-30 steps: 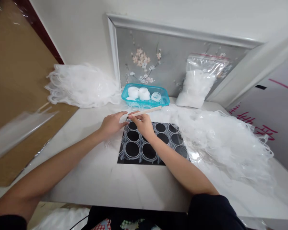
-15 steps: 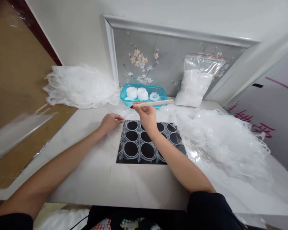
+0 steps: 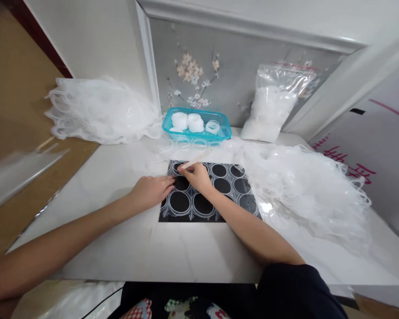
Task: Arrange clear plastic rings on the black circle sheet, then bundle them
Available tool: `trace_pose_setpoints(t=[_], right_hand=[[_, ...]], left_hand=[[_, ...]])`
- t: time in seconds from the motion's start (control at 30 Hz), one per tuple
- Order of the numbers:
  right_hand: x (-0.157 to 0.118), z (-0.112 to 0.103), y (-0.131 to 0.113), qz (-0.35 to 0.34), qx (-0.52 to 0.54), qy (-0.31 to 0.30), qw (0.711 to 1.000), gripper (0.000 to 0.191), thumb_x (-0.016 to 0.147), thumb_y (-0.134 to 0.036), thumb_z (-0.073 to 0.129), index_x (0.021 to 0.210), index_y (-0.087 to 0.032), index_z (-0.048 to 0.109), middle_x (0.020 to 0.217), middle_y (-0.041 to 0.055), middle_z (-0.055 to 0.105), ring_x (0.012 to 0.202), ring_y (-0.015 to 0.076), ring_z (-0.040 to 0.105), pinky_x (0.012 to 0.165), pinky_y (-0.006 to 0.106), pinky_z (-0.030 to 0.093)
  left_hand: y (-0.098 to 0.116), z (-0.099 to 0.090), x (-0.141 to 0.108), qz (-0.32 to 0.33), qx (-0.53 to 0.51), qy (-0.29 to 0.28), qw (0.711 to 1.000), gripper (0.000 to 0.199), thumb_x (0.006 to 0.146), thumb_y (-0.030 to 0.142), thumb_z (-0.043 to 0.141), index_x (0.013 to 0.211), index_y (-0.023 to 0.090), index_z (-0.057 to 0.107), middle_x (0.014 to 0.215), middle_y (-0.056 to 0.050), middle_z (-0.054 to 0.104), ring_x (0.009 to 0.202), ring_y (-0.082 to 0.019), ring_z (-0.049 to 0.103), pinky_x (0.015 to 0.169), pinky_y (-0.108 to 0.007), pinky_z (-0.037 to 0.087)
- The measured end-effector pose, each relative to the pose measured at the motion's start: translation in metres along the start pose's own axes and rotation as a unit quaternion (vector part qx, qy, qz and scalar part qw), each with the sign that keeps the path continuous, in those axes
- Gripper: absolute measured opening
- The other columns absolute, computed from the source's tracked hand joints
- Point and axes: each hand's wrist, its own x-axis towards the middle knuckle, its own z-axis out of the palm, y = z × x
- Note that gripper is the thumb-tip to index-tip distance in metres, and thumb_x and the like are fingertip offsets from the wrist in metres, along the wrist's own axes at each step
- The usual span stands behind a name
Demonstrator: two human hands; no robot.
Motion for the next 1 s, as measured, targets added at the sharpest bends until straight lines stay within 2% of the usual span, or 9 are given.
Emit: trace_pose_setpoints(t=[0.1,0.4,0.53,0.6,0.7,0.77,0.83,0.9,1.0], right_hand=[[-0.002,0.003,0.000,0.004,-0.006,0.003,1.000,0.020,0.083,-0.032,0.061,0.080,-0.017,0.073,0.078,0.0037,0.076,0.074,0.0204,0.071,0.067,0.027,0.051],[-0.003,0.005,0.004,0.007,-0.019,0.003,1.000,0.015,0.082,-0.028,0.062,0.083,-0.018,0.074,0.084,0.0049,0.077,0.078,0.0218,0.072,0.073,0.030,0.054],[-0.006,0.005,0.002,-0.045,-0.083,0.022,0.995,0.015,0.085,-0.027,0.061,0.083,-0.019,0.074,0.088,0.0063,0.076,0.084,0.0231,0.071,0.079,0.033,0.053],[-0.012,0.007,0.000,-0.098,-0.165,0.035,0.981,0.016,0.088,-0.025,0.058,0.086,-0.020,0.074,0.092,0.0071,0.076,0.098,0.0266,0.067,0.090,0.040,0.049],[-0.025,0.015,-0.003,-0.159,-0.298,0.024,0.941,0.021,0.091,-0.020,0.052,0.094,-0.023,0.072,0.094,0.0059,0.075,0.118,0.0300,0.056,0.107,0.054,0.032],[-0.027,0.020,-0.005,-0.195,-0.359,0.000,0.913,0.023,0.089,-0.015,0.051,0.098,-0.024,0.071,0.089,0.0058,0.075,0.122,0.0298,0.052,0.111,0.059,0.021],[-0.016,0.017,-0.007,-0.221,-0.391,-0.012,0.893,0.026,0.085,-0.010,0.051,0.099,-0.023,0.070,0.083,0.0065,0.074,0.121,0.0290,0.051,0.113,0.060,0.016],[0.009,0.002,-0.007,-0.196,-0.389,0.041,0.899,0.027,0.083,-0.008,0.049,0.094,-0.021,0.071,0.078,0.0078,0.072,0.116,0.0285,0.053,0.112,0.059,0.017],[0.051,-0.043,-0.005,-0.084,-0.341,0.212,0.912,0.029,0.085,-0.013,0.043,0.086,-0.016,0.072,0.076,0.0121,0.069,0.104,0.0306,0.057,0.102,0.061,0.029]], left_hand=[[0.002,0.009,-0.008,0.002,-0.001,0.005,1.000,0.037,0.098,0.033,0.038,0.125,0.024,0.060,0.133,-0.010,0.060,0.095,-0.028,0.069,0.073,-0.039,0.052],[-0.003,0.010,-0.007,0.016,-0.009,0.001,1.000,0.039,0.098,0.035,0.037,0.130,0.024,0.057,0.137,-0.006,0.057,0.104,-0.027,0.066,0.074,-0.037,0.053],[-0.004,0.012,-0.009,0.011,-0.014,0.009,1.000,0.041,0.098,0.035,0.037,0.133,0.024,0.054,0.138,-0.006,0.055,0.105,-0.029,0.066,0.075,-0.038,0.053],[-0.005,0.013,-0.009,0.012,-0.020,0.003,1.000,0.040,0.098,0.036,0.037,0.131,0.025,0.055,0.137,-0.006,0.057,0.105,-0.029,0.066,0.077,-0.039,0.053],[-0.006,0.011,-0.009,0.013,-0.028,-0.011,0.999,0.039,0.097,0.036,0.038,0.131,0.025,0.055,0.133,-0.006,0.060,0.101,-0.029,0.067,0.076,-0.039,0.053],[-0.005,0.008,-0.009,0.012,-0.033,-0.019,0.999,0.040,0.097,0.033,0.038,0.132,0.023,0.054,0.126,-0.007,0.065,0.096,-0.029,0.069,0.074,-0.039,0.053],[-0.004,0.005,-0.010,0.012,-0.034,-0.021,0.999,0.040,0.097,0.033,0.039,0.132,0.021,0.054,0.122,-0.008,0.067,0.095,-0.028,0.069,0.074,-0.038,0.053],[-0.004,0.003,-0.011,0.010,-0.038,-0.026,0.999,0.039,0.097,0.033,0.039,0.129,0.022,0.058,0.129,-0.006,0.063,0.100,-0.028,0.068,0.078,-0.038,0.053],[-0.008,-0.002,-0.012,0.003,-0.056,-0.048,0.997,0.037,0.096,0.034,0.040,0.125,0.025,0.062,0.139,-0.002,0.055,0.107,-0.027,0.065,0.083,-0.039,0.053]])
